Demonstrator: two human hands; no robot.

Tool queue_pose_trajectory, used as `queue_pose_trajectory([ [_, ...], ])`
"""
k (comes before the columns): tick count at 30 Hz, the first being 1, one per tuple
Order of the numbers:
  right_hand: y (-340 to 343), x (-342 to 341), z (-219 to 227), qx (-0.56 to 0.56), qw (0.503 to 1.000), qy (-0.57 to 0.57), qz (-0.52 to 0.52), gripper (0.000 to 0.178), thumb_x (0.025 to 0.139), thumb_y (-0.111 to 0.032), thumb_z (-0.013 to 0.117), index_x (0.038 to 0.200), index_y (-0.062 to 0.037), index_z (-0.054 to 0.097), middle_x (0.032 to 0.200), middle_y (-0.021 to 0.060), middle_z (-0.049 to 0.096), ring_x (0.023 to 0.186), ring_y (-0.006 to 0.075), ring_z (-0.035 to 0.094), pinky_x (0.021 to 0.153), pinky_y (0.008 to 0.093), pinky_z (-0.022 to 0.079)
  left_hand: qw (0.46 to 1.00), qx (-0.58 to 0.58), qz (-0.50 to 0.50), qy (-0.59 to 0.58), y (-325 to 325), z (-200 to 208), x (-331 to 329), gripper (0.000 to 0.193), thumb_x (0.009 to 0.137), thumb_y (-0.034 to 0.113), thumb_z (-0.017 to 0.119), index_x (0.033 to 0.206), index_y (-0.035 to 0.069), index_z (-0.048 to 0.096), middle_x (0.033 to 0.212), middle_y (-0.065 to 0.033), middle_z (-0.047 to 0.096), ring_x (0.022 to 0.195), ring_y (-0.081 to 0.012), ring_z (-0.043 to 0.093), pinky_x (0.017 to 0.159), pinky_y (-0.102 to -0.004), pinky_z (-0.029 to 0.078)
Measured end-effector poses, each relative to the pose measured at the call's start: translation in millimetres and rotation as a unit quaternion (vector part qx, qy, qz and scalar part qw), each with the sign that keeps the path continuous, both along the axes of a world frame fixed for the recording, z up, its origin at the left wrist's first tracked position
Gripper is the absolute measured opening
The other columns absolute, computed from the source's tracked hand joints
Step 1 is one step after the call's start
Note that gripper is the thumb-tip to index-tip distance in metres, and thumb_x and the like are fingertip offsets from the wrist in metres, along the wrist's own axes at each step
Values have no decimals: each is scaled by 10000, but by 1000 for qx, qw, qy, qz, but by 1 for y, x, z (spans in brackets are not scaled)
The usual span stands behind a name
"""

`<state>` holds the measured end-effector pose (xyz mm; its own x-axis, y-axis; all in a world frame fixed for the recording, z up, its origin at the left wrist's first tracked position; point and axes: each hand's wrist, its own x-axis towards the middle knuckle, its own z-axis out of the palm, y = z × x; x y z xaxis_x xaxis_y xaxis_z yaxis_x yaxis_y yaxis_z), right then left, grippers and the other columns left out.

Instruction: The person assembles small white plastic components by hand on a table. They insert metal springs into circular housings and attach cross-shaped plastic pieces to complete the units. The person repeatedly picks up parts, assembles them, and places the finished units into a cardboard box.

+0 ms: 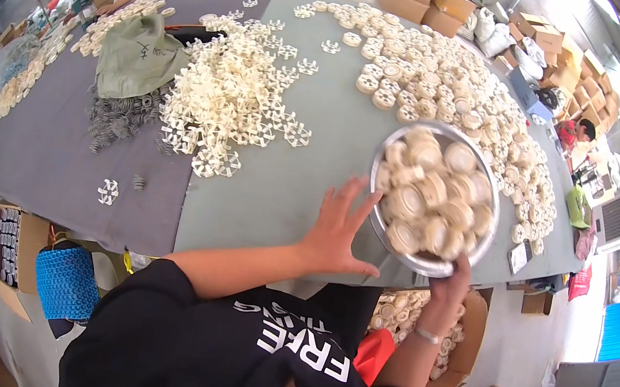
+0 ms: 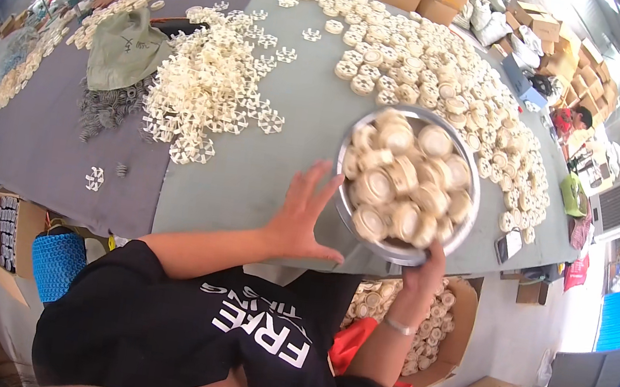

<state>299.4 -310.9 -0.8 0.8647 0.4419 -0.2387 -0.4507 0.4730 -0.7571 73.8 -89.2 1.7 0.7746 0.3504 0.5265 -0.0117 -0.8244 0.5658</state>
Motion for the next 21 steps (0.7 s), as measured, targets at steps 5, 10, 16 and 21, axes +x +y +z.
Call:
queue_pose_trajectory([
  [5, 155, 56, -24, -14, 988, -65, 142, 523, 921, -83, 645, 1397, 116, 558, 1332, 207, 680, 1158, 334, 709, 1013, 453, 585, 990, 108, 84, -19, 66, -12, 19, 1281, 612, 732, 881, 1663, 233, 346, 1710, -221, 179, 1604, -499, 109, 1181, -810, 81],
  [10, 256, 90, 8, -88, 958, -182, 203, 482, 851, -31, 667, 1319, 70, 615, 1190, 173, 718, 1020, 295, 730, 912, 423, 603, 979, 143, 141, 24, 119, -22, 25, 1181, 619, 604, 933, 1636, 334, 397, 1703, -169, 216, 1609, -471, 113, 1204, -789, 69],
  [16, 326, 97, 39, -87, 925, -300, 217, 384, 837, -32, 692, 1208, 65, 686, 1076, 119, 749, 892, 214, 713, 813, 345, 575, 976, 143, 154, 57, 129, -28, 32, 1115, 570, 529, 959, 1572, 434, 481, 1705, -74, 280, 1618, -374, 163, 1245, -731, 43],
  [21, 349, 75, 74, -165, 840, -486, 177, 262, 866, -69, 718, 1092, 64, 736, 963, 69, 767, 842, 129, 669, 783, 300, 538, 967, 191, 155, 59, 123, -22, 32, 998, 620, 455, 936, 1535, 428, 539, 1707, -40, 338, 1618, -313, 216, 1282, -653, 29],
])
